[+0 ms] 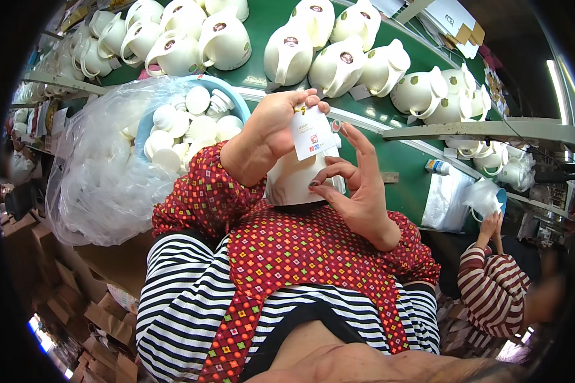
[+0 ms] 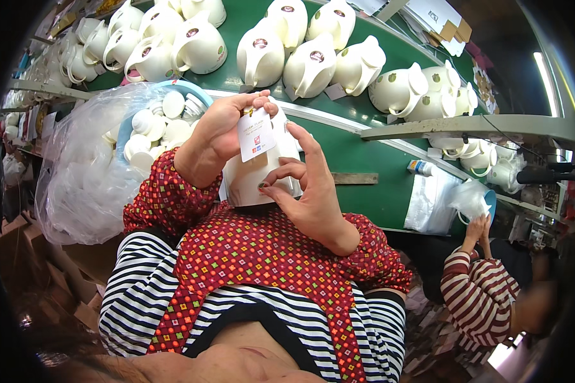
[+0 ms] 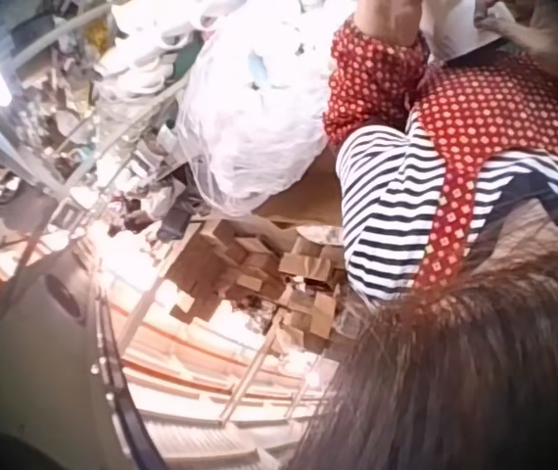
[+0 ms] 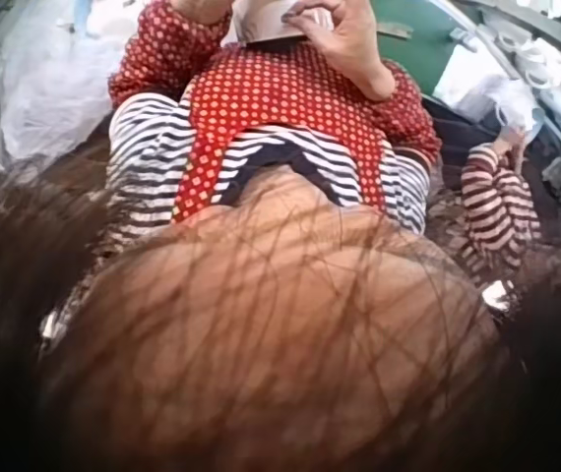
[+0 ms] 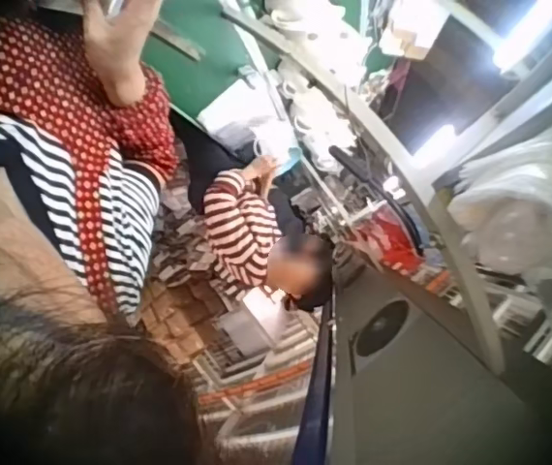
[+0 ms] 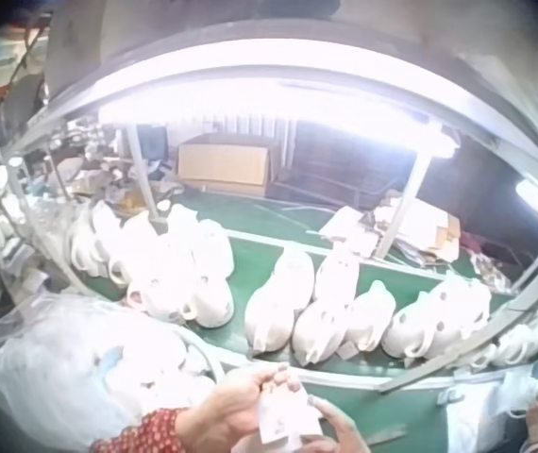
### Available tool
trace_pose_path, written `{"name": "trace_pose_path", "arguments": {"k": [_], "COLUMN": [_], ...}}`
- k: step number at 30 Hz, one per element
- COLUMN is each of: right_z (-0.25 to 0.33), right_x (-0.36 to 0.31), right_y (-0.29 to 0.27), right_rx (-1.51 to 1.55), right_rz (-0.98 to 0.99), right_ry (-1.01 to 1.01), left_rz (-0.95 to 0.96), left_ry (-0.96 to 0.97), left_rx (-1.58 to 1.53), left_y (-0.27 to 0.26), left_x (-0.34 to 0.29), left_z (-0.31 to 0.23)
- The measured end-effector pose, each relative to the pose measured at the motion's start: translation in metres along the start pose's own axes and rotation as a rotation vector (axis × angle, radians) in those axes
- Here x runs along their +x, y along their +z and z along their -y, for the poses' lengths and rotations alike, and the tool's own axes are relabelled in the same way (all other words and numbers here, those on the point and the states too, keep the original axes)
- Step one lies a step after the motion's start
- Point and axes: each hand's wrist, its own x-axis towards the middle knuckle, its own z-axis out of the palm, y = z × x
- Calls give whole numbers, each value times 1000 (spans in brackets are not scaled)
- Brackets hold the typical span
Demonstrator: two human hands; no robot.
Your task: The person repeatedly picks white plastic pitchers from a conveyor belt, peels small stickers from a roll, and applies them to the pitcher bodies. The person also picks white plastic lids from a nearby basin and places them onto the pitchers. Finished units are returned to the belt.
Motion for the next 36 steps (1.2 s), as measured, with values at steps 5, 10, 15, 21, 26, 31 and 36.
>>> {"name": "trace_pose_path", "arguments": {"k": [5,10,15,21,26,31,36], "right_z": [-8,-16,-18,-25,-41,-36,-37], "right_x": [3,0,-5,-1,18,29,19], "right_y": [6,7,7,5,1,-5,-36], "right_rx": [-130,-248,-342,-596,-550,-690,-621], "right_rz": [-23,-1,3,-83,-223,-197,-239], "right_ry": [-85,-231,-326,-395,-238,-266,-336], "left_rz": [-49,-30,-32,-11,19,216,397], "left_ry": [33,43,89,100,135,238,454], "left_rx": [2,-25,-18,-6,54,221,646], "left_y": [2,-1,4,1,11,27,57], "left_x": [-6,-9,-17,-18,-19,-16,3], "left_z": [1,6,11,14,15,-7,-73]}}
